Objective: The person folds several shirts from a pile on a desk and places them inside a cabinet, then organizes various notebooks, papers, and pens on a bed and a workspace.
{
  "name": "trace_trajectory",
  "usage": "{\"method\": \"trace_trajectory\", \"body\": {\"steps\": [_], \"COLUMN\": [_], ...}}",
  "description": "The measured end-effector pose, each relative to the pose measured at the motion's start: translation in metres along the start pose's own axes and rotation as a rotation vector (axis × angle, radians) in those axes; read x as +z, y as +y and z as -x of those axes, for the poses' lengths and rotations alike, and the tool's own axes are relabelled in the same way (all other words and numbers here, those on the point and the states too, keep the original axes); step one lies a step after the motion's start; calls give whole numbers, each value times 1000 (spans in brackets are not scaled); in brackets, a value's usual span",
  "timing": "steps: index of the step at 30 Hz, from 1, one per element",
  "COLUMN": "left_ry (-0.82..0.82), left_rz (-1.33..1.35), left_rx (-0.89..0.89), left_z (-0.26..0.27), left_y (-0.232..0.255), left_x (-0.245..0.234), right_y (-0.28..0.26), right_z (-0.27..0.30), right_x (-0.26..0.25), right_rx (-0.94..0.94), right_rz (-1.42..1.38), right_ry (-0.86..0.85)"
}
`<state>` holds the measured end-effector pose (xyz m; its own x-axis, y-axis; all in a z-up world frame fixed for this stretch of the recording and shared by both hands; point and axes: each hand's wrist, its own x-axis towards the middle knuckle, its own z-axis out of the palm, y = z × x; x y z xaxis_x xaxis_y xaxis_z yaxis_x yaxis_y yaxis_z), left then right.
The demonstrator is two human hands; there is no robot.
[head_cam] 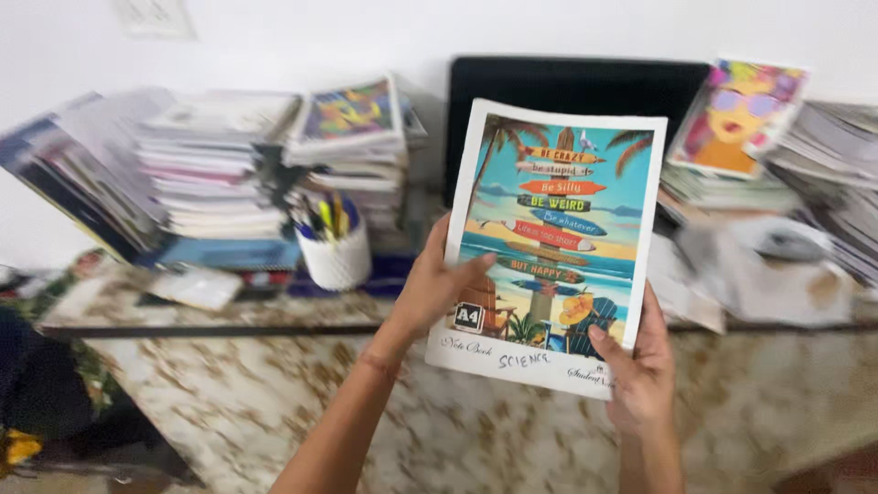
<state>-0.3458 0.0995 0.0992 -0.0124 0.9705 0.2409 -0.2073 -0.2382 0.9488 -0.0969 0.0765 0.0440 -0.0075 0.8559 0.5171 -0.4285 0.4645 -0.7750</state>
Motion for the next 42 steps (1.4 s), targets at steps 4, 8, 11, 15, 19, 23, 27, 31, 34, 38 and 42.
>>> {"method": "trace_trajectory", "body": {"steps": [4,8,11,15,19,23,27,31,34,38,42], "left_ry": [151,229,335,343,321,150,2,-41,-94,49,179], "left_rz": [-287,-377,-546,-777,-864,-1123,-1320,-1285,-1232,-1160,-1176], "left_rx": [61,155,201,414,404,323,320,117,40,74,197], "left_z": [-25,-34,-45,-80,-145,-209,-230,-223,-216,-200,-164], "left_y": [24,35,38,32,22,-6,-29,-16,-4,-3,-7], "left_x": [-75,-142,-183,-235,-290,-334,-350,-347,-343,-331,-288], "right_y": [47,90,114,148,203,270,308,303,283,251,206], "right_z": [-57,-103,-131,-178,-255,-305,-310,-300,-271,-219,-147], "right_x": [62,123,161,203,235,240,234,244,245,233,214], "right_rx": [41,100,129,164,172,213,-259,-138,-5,121,206], "right_rz": [-80,-115,-141,-59,1,557,1298,1310,1000,852,276], "right_ry": [-52,-99,-124,-89,-89,16,-105,21,46,154,294]}}
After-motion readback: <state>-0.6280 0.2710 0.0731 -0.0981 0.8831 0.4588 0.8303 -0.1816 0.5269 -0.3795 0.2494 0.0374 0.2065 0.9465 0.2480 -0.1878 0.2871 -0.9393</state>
